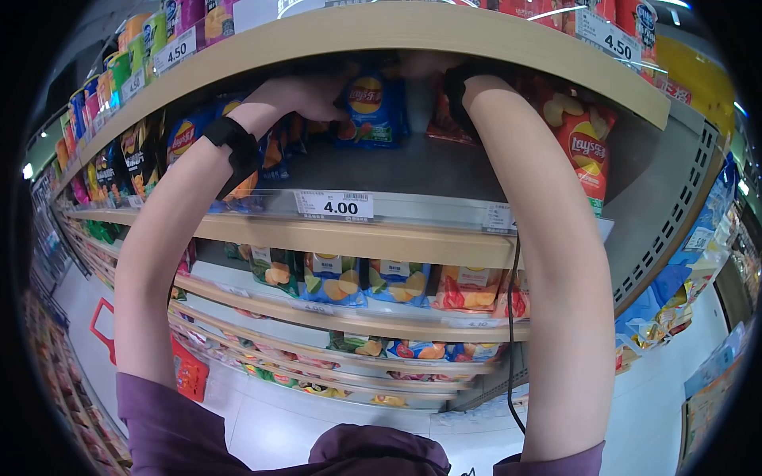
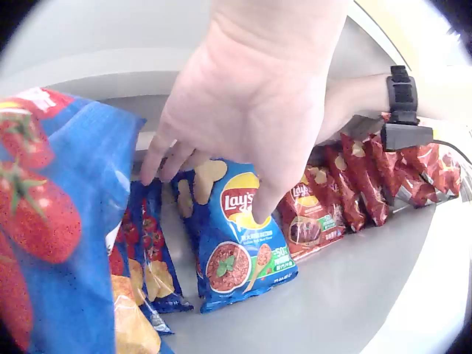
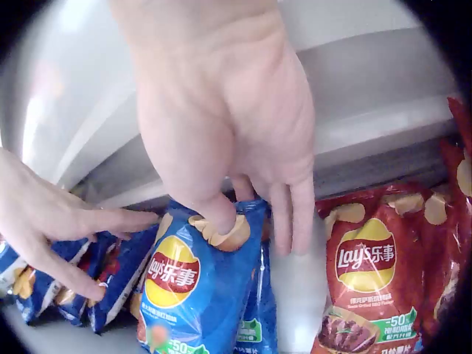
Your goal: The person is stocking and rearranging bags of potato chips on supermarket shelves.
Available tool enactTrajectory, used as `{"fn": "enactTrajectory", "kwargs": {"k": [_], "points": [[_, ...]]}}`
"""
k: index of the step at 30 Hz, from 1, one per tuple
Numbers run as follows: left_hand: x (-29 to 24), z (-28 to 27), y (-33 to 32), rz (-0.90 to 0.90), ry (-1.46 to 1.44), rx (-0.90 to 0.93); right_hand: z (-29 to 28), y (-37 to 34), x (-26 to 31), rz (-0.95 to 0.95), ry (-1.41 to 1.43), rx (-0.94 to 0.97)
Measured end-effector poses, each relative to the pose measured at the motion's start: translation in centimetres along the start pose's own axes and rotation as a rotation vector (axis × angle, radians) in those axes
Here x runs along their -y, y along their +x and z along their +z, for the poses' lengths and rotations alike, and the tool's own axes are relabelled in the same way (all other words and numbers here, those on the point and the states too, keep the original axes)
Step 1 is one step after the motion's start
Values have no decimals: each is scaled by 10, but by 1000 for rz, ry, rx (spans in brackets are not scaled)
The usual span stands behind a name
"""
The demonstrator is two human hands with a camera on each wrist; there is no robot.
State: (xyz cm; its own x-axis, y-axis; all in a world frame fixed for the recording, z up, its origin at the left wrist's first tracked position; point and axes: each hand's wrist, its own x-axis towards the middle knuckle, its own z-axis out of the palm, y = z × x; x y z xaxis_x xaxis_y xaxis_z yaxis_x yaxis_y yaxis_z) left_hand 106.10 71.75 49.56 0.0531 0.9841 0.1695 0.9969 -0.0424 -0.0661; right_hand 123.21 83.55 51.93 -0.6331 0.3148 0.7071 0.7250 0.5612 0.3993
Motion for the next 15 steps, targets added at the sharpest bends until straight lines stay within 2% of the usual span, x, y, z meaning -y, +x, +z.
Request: {"fn": "enactTrajectory", "kwargs": {"k": [2,3,5,9,11,14,15], "points": [[32,13,42,184,213,-222,-1,-2,3,-49,36,18],[32,13,40,275,320,-332,-5,-5,7,-77,64,30],[32,10,38,200,225,-344,-10,-13,16,-121,166,62],[22,5,15,196,152,-380,-35,-46,43,-130,-32,252],[19,12,0,289,327,-539,-34,-60,49,-195,-73,169],[6,24,-17,316,497,-584,-42,-77,53,-221,58,200],[0,25,-25,303,434,-511,-47,-80,56,-200,88,232]]}}
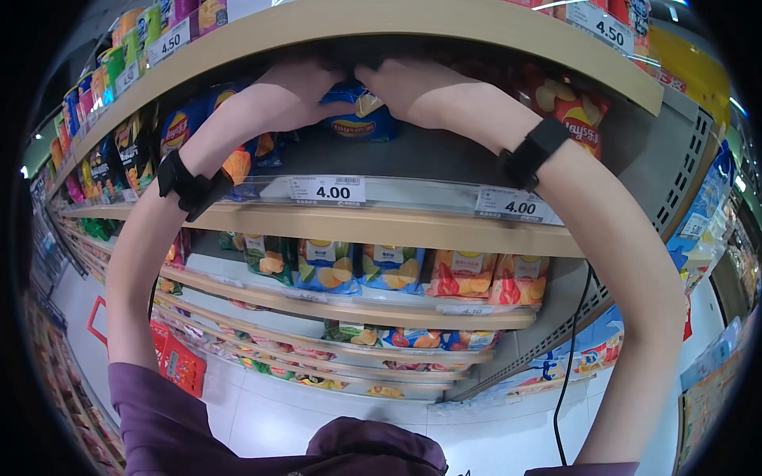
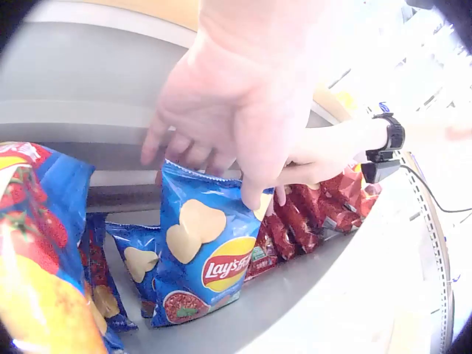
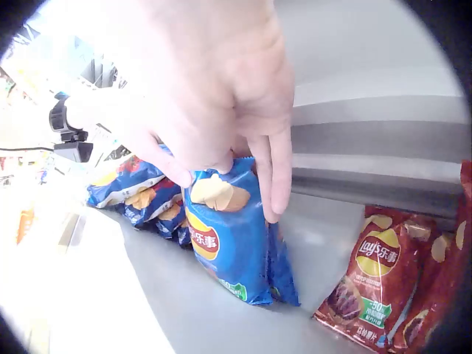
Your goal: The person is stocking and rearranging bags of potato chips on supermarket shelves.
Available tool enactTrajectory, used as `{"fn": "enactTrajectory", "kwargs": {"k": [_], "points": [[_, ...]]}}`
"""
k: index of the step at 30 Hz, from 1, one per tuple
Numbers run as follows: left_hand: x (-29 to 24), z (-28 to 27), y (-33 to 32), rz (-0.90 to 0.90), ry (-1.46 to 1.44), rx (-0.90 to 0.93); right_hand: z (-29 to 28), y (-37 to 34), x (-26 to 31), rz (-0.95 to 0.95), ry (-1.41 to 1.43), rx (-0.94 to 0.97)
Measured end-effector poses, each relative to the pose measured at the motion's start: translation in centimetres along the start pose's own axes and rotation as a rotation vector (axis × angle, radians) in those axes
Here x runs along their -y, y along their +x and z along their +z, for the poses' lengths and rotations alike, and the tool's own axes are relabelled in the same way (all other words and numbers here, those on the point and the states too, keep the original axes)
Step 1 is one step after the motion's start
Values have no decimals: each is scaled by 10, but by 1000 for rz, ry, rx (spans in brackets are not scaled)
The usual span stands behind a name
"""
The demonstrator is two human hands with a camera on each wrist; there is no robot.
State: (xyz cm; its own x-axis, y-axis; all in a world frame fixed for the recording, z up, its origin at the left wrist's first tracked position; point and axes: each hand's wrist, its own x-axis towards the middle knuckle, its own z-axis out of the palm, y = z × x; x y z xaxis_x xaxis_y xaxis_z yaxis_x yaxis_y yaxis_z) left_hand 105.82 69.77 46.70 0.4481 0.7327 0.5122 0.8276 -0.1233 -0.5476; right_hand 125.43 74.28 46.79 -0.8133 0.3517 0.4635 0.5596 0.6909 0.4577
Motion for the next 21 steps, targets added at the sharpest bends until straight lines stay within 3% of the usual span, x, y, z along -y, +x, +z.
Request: {"fn": "enactTrajectory", "kwargs": {"k": [2,6,11,14,17,21], "points": [[-11,-12,-5,-40,-139,132,-8,-5,9,29,70,54],[-6,-3,-6,80,-116,208,-25,-5,21,90,238,151],[-11,-6,-16,150,-74,118,-12,10,6,172,248,98],[-10,-6,-15,111,-133,162,-7,16,2,82,317,121],[1,3,-10,87,-125,238,-17,11,7,119,405,190],[18,14,-6,124,-135,274,-7,9,3,-62,283,46]]}}
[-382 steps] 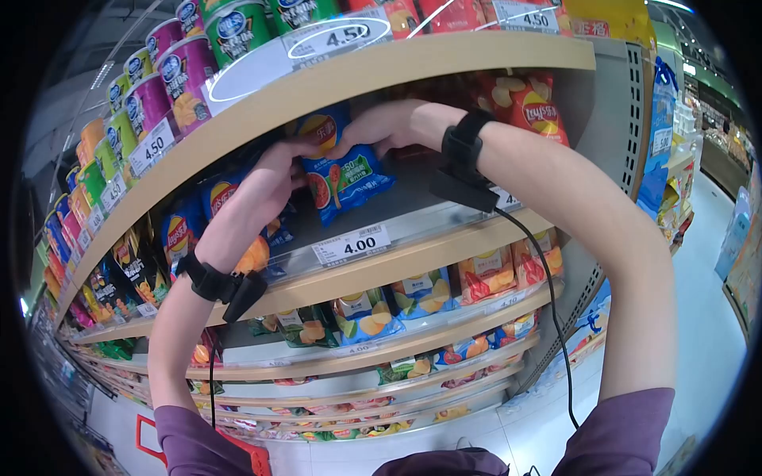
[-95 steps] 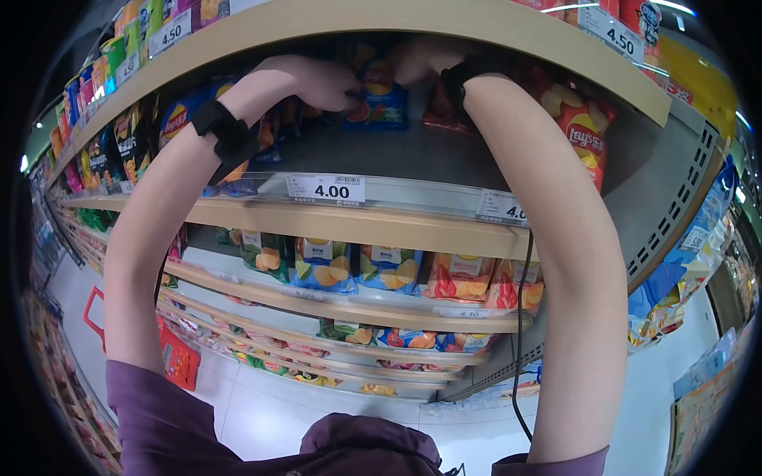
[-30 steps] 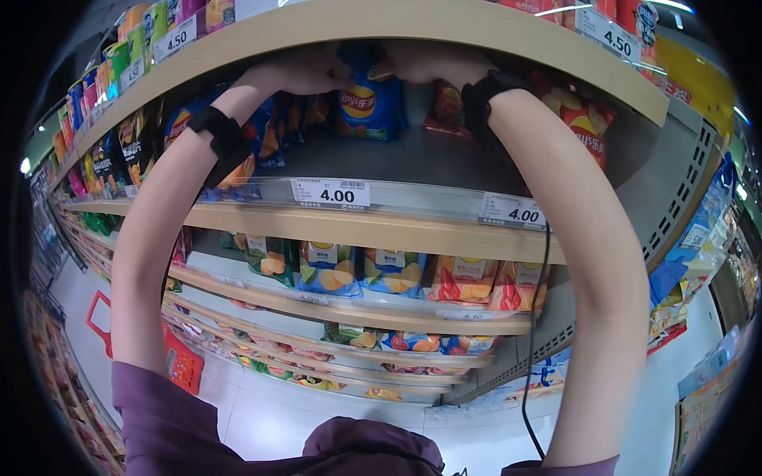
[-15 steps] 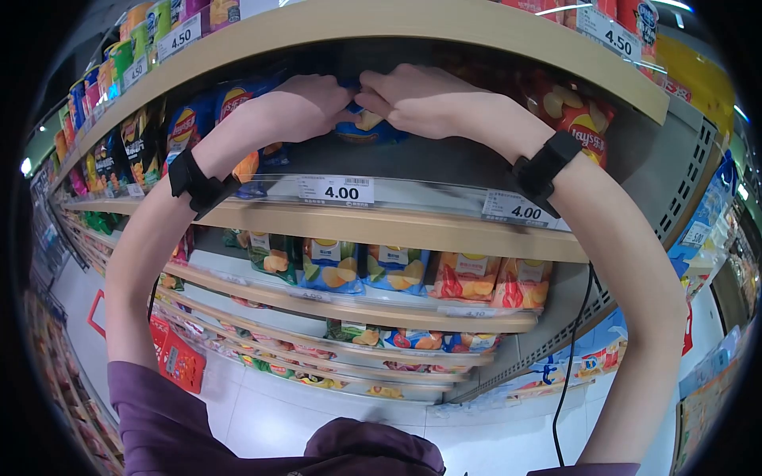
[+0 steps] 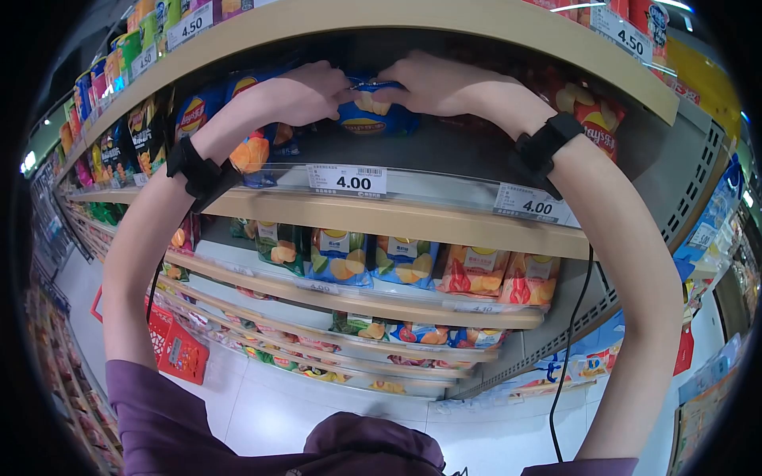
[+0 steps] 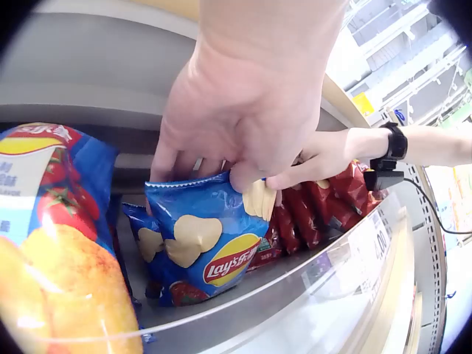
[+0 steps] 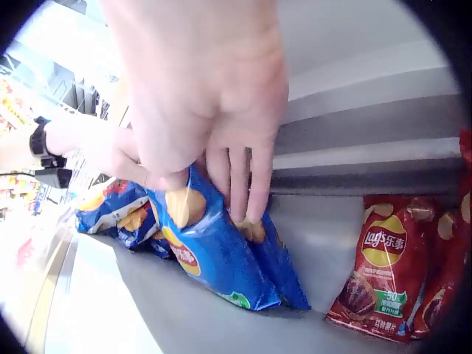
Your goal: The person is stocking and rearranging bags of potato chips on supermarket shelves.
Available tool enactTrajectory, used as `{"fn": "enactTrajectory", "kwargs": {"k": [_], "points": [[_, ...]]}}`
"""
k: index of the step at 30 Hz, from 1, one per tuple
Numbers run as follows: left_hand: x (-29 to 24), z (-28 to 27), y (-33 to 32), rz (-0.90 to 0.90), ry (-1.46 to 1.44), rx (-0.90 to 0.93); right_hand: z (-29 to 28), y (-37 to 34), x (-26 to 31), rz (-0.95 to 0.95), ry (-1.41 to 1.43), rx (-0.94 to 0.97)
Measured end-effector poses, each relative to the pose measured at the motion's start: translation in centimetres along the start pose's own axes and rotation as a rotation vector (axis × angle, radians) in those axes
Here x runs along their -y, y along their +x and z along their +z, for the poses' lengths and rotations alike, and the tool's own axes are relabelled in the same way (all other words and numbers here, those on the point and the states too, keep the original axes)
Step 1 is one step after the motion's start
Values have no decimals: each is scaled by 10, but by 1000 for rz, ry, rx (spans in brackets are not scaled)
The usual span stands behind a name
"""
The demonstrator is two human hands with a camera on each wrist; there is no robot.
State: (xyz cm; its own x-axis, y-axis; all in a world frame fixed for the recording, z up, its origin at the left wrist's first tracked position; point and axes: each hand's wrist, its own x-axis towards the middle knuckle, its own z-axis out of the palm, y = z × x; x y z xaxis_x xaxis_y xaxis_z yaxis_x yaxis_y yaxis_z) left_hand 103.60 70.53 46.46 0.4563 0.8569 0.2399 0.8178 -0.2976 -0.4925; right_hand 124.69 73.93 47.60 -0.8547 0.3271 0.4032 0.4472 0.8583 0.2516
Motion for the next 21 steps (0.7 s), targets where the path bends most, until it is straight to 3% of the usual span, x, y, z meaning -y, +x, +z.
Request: {"fn": "enactTrajectory", "kwargs": {"k": [5,9,15,18,21], "points": [[-3,-6,6,-126,-36,100,1,5,4,84,60,22],[-9,-17,-3,-181,-72,33,15,5,-6,117,174,-64],[-8,-29,-14,-134,-20,-55,6,8,-13,268,12,412],[-2,-27,-24,-79,96,-124,2,7,-5,233,53,424],[1,-23,-33,-47,58,-160,19,9,-14,198,115,268]]}}
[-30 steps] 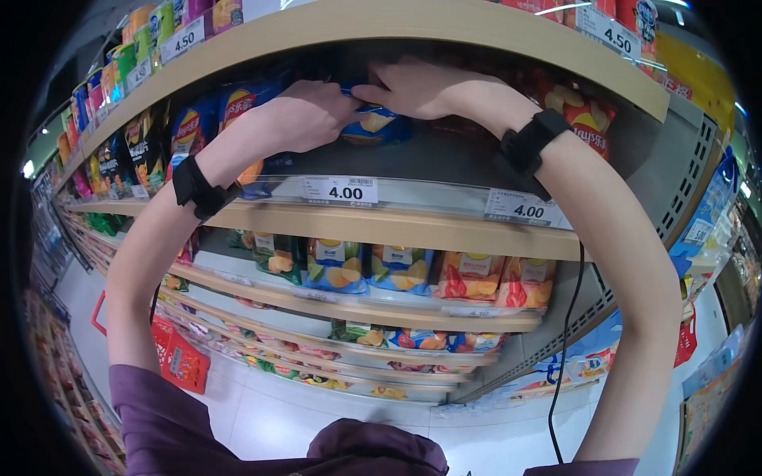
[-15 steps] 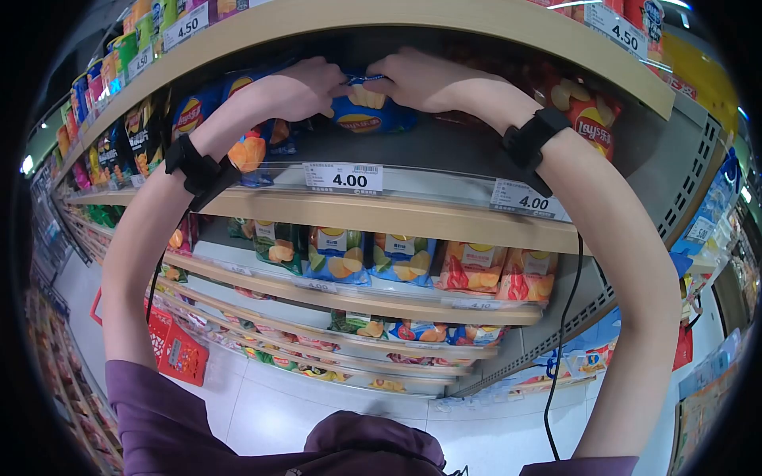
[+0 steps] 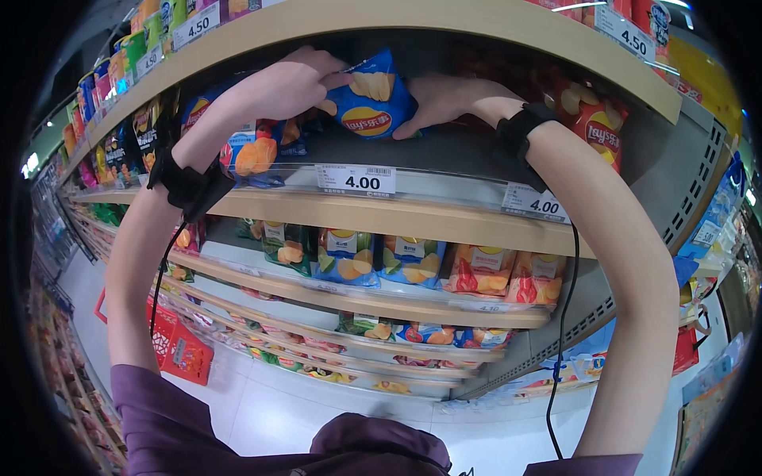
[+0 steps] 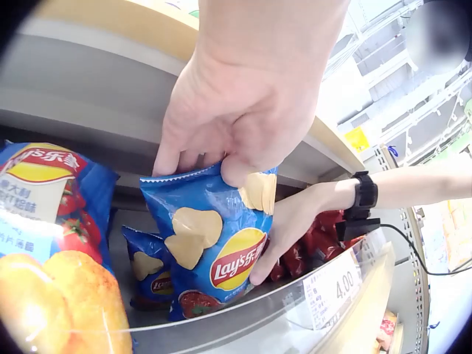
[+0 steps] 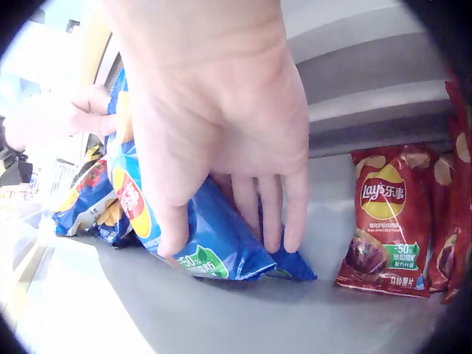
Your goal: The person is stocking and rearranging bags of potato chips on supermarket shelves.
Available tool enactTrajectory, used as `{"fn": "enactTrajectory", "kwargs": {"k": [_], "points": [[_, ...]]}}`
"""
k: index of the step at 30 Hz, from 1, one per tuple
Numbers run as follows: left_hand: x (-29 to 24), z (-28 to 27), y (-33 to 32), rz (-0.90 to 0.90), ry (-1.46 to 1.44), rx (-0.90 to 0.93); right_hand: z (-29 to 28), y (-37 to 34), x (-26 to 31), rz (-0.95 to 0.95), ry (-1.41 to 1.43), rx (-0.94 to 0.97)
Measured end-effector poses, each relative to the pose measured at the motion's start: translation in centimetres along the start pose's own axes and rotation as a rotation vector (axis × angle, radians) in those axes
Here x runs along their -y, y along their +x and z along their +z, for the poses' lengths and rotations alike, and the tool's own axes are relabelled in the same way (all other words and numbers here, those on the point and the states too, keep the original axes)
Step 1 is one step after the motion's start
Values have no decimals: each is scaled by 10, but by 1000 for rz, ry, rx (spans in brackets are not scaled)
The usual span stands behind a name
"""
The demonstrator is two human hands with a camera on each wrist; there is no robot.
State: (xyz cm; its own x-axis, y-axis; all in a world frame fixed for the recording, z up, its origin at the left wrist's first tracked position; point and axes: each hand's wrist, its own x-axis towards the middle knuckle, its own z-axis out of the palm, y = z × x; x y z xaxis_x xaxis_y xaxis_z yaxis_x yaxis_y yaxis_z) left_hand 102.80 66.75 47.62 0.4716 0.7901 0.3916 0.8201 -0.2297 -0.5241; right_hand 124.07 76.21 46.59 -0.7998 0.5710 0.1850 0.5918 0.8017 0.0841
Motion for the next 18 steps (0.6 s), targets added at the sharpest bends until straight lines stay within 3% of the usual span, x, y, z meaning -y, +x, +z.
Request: {"fn": "enactTrajectory", "kwargs": {"k": [3,6,9,12,13,16,18], "points": [[-11,-4,-12,-6,-185,2,1,13,-15,-82,-155,175],[-26,-14,-12,-22,-282,101,-6,14,-14,138,-312,153],[-32,-12,-17,45,-316,43,-7,16,-10,95,-353,-25],[-37,-13,-19,49,-292,38,2,34,-14,-147,-404,-207],[-38,-13,-19,42,-281,42,-1,31,-9,-104,-388,-126],[-37,-14,-22,20,-282,37,2,44,-6,-169,-260,-152],[-36,-11,-24,40,-306,3,6,55,-8,-116,-218,-179]]}}
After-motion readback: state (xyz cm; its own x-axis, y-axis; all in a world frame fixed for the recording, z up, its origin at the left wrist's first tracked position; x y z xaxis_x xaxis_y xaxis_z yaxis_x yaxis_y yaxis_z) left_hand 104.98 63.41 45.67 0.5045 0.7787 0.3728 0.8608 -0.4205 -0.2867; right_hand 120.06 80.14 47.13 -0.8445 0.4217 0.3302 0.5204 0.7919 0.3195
